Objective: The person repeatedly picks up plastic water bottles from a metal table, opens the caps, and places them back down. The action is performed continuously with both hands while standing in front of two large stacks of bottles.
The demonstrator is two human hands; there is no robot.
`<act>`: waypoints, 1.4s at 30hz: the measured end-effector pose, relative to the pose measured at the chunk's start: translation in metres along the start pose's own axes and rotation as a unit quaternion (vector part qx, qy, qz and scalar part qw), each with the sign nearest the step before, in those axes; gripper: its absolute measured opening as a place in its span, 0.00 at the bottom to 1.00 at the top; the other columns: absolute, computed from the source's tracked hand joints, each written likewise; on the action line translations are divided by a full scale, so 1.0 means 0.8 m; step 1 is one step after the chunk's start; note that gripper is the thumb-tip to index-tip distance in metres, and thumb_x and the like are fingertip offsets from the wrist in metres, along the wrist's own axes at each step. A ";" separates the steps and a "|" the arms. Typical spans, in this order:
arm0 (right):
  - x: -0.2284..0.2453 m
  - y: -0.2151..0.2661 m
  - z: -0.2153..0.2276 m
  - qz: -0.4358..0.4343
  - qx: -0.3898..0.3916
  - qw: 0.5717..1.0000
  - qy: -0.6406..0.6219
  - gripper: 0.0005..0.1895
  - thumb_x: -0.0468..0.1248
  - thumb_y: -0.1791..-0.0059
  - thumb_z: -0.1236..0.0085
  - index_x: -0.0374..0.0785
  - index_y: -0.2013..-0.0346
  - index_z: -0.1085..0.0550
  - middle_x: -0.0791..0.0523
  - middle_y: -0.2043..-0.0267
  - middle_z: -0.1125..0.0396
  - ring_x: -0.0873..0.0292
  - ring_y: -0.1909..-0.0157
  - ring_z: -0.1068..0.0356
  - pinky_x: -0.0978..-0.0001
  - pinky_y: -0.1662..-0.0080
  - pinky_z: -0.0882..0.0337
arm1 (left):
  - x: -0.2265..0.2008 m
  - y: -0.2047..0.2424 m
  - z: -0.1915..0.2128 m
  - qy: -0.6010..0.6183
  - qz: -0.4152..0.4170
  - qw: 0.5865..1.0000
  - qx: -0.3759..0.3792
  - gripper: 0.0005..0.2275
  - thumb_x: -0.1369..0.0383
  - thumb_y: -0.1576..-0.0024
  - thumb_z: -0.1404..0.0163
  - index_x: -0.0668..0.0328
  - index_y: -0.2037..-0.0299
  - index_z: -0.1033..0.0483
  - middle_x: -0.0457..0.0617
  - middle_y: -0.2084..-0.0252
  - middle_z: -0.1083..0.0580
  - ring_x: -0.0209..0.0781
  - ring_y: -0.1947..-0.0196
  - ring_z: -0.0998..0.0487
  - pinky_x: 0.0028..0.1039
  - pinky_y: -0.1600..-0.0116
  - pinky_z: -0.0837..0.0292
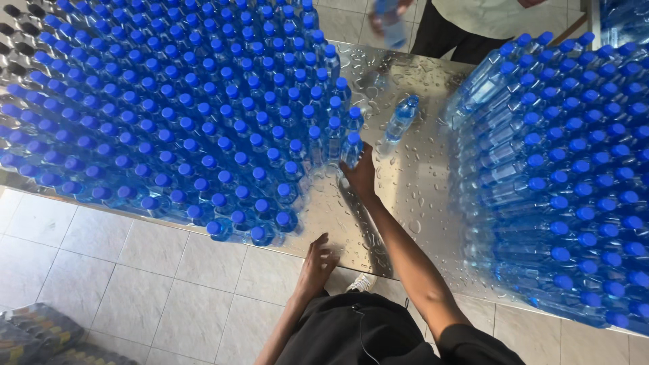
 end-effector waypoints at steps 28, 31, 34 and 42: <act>-0.211 -0.194 0.119 -0.047 -0.047 0.997 -0.030 0.49 0.47 0.48 0.17 0.50 0.23 0.42 0.55 0.24 0.40 0.54 0.22 0.43 0.44 0.24 0.41 | -0.202 -0.033 -0.019 0.109 -0.186 0.973 -0.087 0.23 0.59 0.48 0.27 0.51 0.51 0.29 0.48 0.42 0.18 0.54 0.31 0.23 0.48 0.22 0.40; -0.158 -0.137 0.144 -0.018 -0.054 0.998 -0.016 0.47 0.48 0.45 0.20 0.46 0.22 0.42 0.51 0.24 0.39 0.47 0.20 0.42 0.38 0.24 0.40 | -0.258 -0.012 -0.007 0.071 -0.250 0.965 -0.044 0.20 0.58 0.37 0.42 0.58 0.42 0.33 0.57 0.32 0.25 0.64 0.23 0.36 0.57 0.18 0.58; -0.099 -0.053 0.167 -0.003 -0.035 0.999 0.003 0.43 0.49 0.48 0.21 0.40 0.27 0.37 0.46 0.30 0.34 0.41 0.26 0.36 0.37 0.28 0.34 | -0.237 -0.013 -0.003 0.045 -0.256 0.966 0.003 0.18 0.61 0.29 0.54 0.65 0.35 0.29 0.63 0.33 0.26 0.66 0.25 0.34 0.60 0.19 0.57; -0.079 0.127 0.184 -0.020 0.007 0.999 0.026 0.41 0.45 0.57 0.16 0.38 0.36 0.28 0.44 0.42 0.27 0.35 0.36 0.27 0.37 0.36 0.26 | -0.188 -0.037 -0.006 0.048 -0.213 0.967 -0.134 0.23 0.60 0.51 0.26 0.54 0.46 0.14 0.45 0.54 0.24 0.50 0.49 0.17 0.45 0.37 0.23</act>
Point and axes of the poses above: each hand's wrist, its own y-axis away from the middle knuckle, its own z-axis out of the back of the hand, x = y × z, the point moved 9 cm from there along -y, towards the middle knuckle
